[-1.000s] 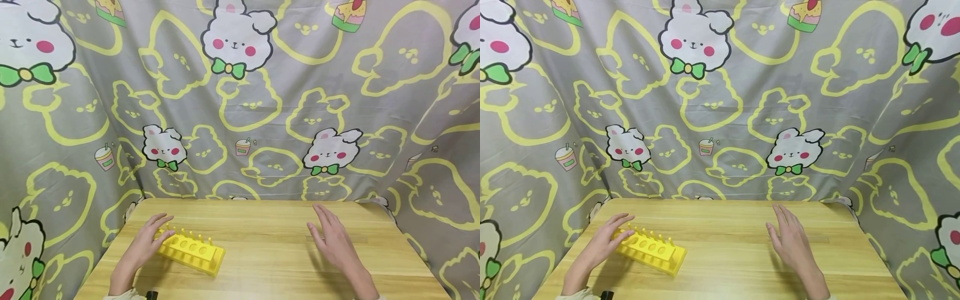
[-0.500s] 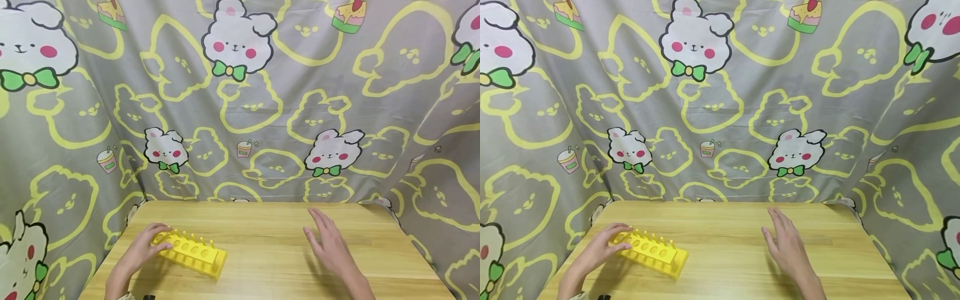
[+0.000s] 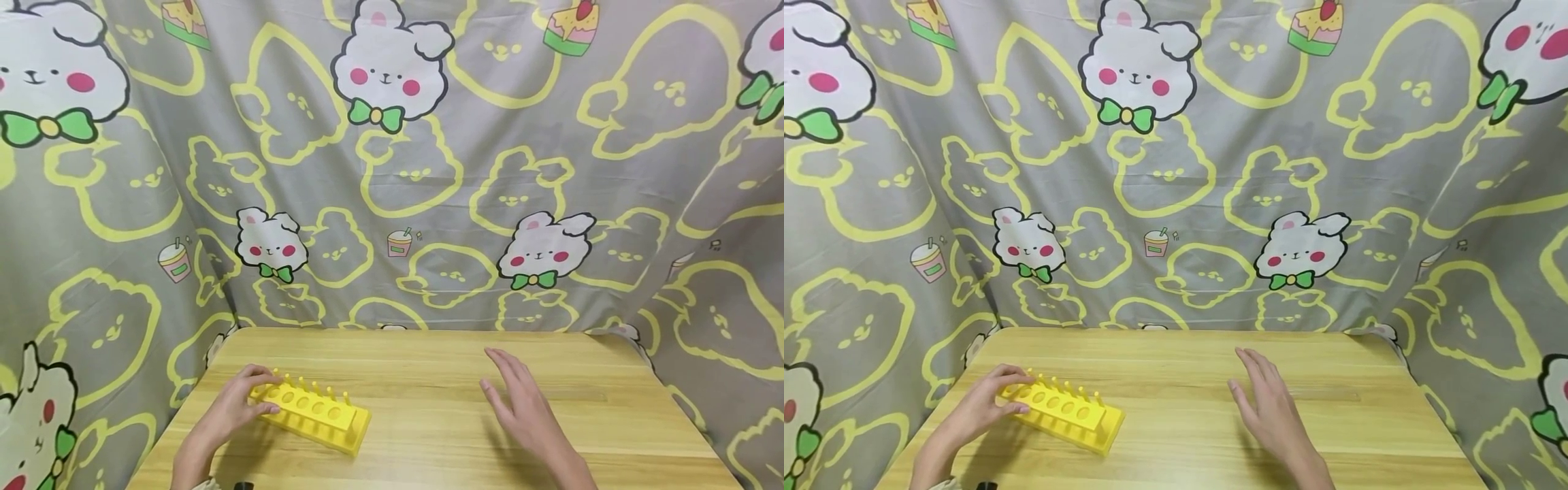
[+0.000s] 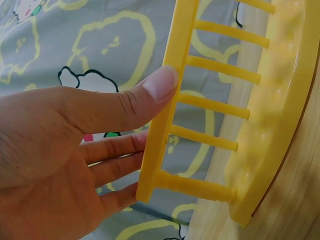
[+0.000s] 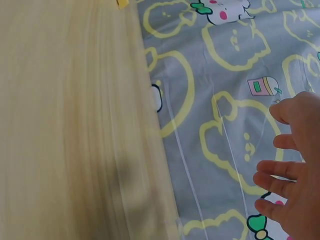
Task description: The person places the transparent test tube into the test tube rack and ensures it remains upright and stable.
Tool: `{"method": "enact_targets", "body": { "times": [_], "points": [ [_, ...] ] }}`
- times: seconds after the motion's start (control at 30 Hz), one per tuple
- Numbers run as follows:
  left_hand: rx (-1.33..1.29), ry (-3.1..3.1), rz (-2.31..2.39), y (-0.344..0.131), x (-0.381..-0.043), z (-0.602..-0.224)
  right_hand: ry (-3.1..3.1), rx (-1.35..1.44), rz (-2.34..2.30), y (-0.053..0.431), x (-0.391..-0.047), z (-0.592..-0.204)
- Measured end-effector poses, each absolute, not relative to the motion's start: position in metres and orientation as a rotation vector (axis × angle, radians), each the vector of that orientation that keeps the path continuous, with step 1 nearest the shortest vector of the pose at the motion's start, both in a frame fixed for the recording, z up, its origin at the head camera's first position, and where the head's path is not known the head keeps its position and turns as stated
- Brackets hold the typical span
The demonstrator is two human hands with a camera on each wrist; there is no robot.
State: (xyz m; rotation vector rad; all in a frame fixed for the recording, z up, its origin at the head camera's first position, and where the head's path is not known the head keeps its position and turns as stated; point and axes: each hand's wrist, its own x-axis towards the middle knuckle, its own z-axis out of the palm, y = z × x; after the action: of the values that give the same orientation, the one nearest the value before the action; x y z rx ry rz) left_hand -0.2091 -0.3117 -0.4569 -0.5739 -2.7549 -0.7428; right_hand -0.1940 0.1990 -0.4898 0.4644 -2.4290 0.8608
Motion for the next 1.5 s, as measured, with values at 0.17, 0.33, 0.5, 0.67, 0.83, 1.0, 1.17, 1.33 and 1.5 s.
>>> {"method": "enact_targets", "body": {
  "times": [0.17, 0.33, 0.5, 0.67, 0.83, 1.0, 1.17, 1.33, 1.5],
  "points": [
    [-0.577, -2.741, -0.735, -0.313, -0.209, -0.458, -2.450, 0.464, 0.892, 0.193, -0.193, -0.489],
    [-0.611, -2.710, -0.759, -0.312, -0.212, -0.460, -2.427, 0.486, 0.894, 0.189, -0.193, -0.491],
    [-0.586, -2.721, -0.780, -0.315, -0.211, -0.460, -2.405, 0.565, 0.905, 0.179, -0.194, -0.494],
    [-0.568, -2.731, -0.780, -0.316, -0.210, -0.460, -2.402, 0.598, 0.899, 0.170, -0.192, -0.492],
    [-0.573, -2.717, -0.793, -0.317, -0.211, -0.461, -2.401, 0.635, 0.898, 0.161, -0.188, -0.495],
    [-0.572, -2.713, -0.840, -0.316, -0.214, -0.465, -2.401, 0.653, 0.898, 0.152, -0.185, -0.499],
    [-0.559, -2.708, -0.869, -0.315, -0.214, -0.465, -2.394, 0.709, 0.907, 0.140, -0.180, -0.501],
    [-0.556, -2.710, -0.854, -0.316, -0.215, -0.465, -2.381, 0.755, 0.916, 0.130, -0.179, -0.503],
    [-0.549, -2.715, -0.854, -0.316, -0.216, -0.464, -2.380, 0.792, 0.911, 0.121, -0.180, -0.501]
  ]
}}
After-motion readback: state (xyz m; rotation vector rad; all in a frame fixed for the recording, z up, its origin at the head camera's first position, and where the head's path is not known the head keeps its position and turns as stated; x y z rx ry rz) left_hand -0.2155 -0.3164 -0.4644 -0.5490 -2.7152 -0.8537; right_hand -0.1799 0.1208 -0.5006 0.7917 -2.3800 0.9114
